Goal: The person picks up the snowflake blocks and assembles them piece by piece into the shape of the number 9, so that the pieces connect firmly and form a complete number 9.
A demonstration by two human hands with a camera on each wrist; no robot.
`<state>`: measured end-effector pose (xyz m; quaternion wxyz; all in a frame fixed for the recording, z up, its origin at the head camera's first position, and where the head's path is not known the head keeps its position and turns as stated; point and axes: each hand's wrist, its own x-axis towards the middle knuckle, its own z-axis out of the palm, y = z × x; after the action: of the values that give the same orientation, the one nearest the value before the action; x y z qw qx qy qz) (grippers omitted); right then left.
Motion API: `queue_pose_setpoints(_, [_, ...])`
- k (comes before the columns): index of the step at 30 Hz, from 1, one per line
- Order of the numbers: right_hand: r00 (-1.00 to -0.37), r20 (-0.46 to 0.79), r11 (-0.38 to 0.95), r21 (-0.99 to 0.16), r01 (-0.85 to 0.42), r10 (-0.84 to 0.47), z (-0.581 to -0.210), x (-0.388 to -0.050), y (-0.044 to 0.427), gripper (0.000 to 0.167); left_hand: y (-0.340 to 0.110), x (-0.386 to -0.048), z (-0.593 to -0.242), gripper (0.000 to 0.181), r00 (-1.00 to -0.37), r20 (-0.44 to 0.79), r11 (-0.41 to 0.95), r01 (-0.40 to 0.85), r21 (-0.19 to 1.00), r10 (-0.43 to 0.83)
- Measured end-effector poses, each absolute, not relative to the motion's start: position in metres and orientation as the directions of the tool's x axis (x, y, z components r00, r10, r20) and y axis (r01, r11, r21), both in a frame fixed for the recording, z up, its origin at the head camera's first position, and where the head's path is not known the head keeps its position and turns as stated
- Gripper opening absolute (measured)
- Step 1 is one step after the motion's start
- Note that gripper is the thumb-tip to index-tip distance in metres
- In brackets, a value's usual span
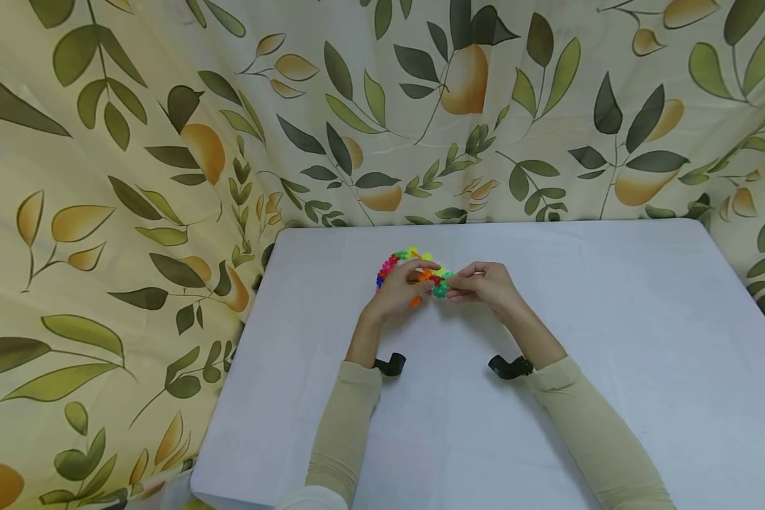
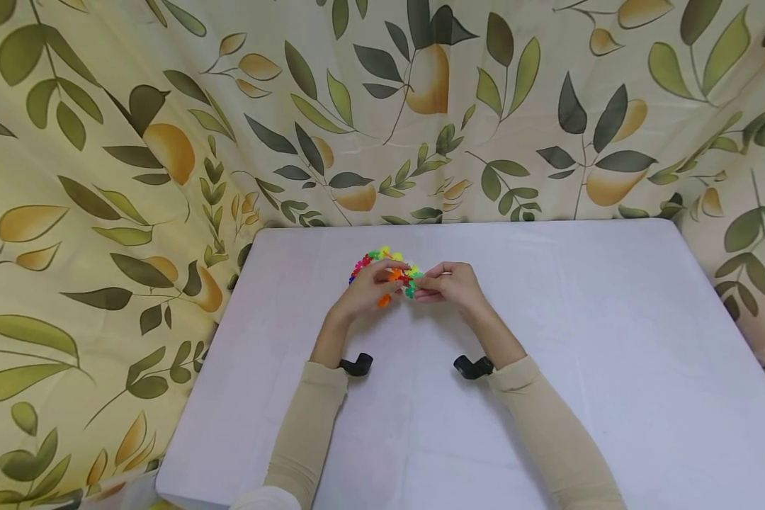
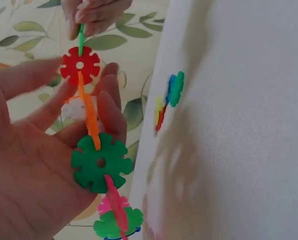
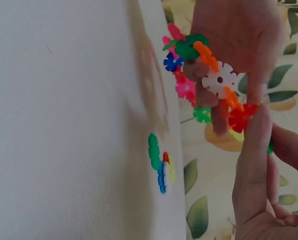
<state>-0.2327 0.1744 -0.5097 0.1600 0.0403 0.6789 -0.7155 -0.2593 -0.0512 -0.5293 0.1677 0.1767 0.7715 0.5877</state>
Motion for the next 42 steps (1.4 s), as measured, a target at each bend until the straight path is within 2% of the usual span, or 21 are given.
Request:
queue_pose_setpoints(5, [-0.937,-0.270,0.038,-0.963,0.268,-0.223,-0.512,-0.234,0.177,0.031,-0.051,-0.262,-0.531,0.033,-0.865,-0.047,0.234,0.082,0.969,0.499])
queue_pose_setpoints(10, [-0.925,-0.273,0.223,-0.950,0.217,-0.264,-0.516,-0.238,0.183,0.040,-0.051,-0.263,-0.534,0.029,-0.881,-0.070,0.258,0.061,0.964,0.469])
queue_pose_setpoints(13, [-0.926,-0.270,0.358,-0.919,0.166,-0.262,-0.519,-0.242,0.182,0.035,-0.052,-0.262,-0.534,0.029,-0.902,-0.111,0.272,0.007,0.962,0.418])
queue_pose_setpoints(18, [-0.943,-0.216,0.633,-0.774,0.007,-0.253,-0.529,-0.252,0.172,0.030,-0.054,-0.261,-0.534,0.029,-0.912,-0.159,0.252,-0.064,0.966,0.378])
queue_pose_setpoints(23, [-0.949,-0.176,0.779,-0.618,-0.101,-0.263,-0.537,-0.259,0.161,0.043,-0.054,-0.262,-0.533,0.029,-0.899,-0.182,0.188,-0.114,0.975,0.398])
queue_pose_setpoints(26, [-0.952,-0.156,0.817,-0.561,-0.134,-0.263,-0.537,-0.261,0.156,0.049,-0.053,-0.262,-0.533,0.029,-0.895,-0.187,0.164,-0.129,0.978,0.406])
queue_pose_setpoints(30, [-0.957,-0.129,0.822,-0.549,-0.150,-0.261,-0.536,-0.260,0.154,0.036,-0.052,-0.262,-0.531,0.030,-0.892,-0.199,0.143,-0.154,0.978,0.405])
queue_pose_setpoints(36, [-0.967,-0.104,0.752,-0.650,-0.110,-0.231,-0.536,-0.256,0.158,0.028,-0.053,-0.261,-0.528,0.029,-0.892,-0.210,0.131,-0.171,0.977,0.401])
queue_pose_setpoints(42, [-0.972,-0.089,0.641,-0.764,-0.073,-0.217,-0.537,-0.245,0.164,0.017,-0.056,-0.262,-0.528,0.030,-0.897,-0.163,0.097,-0.134,0.986,0.410])
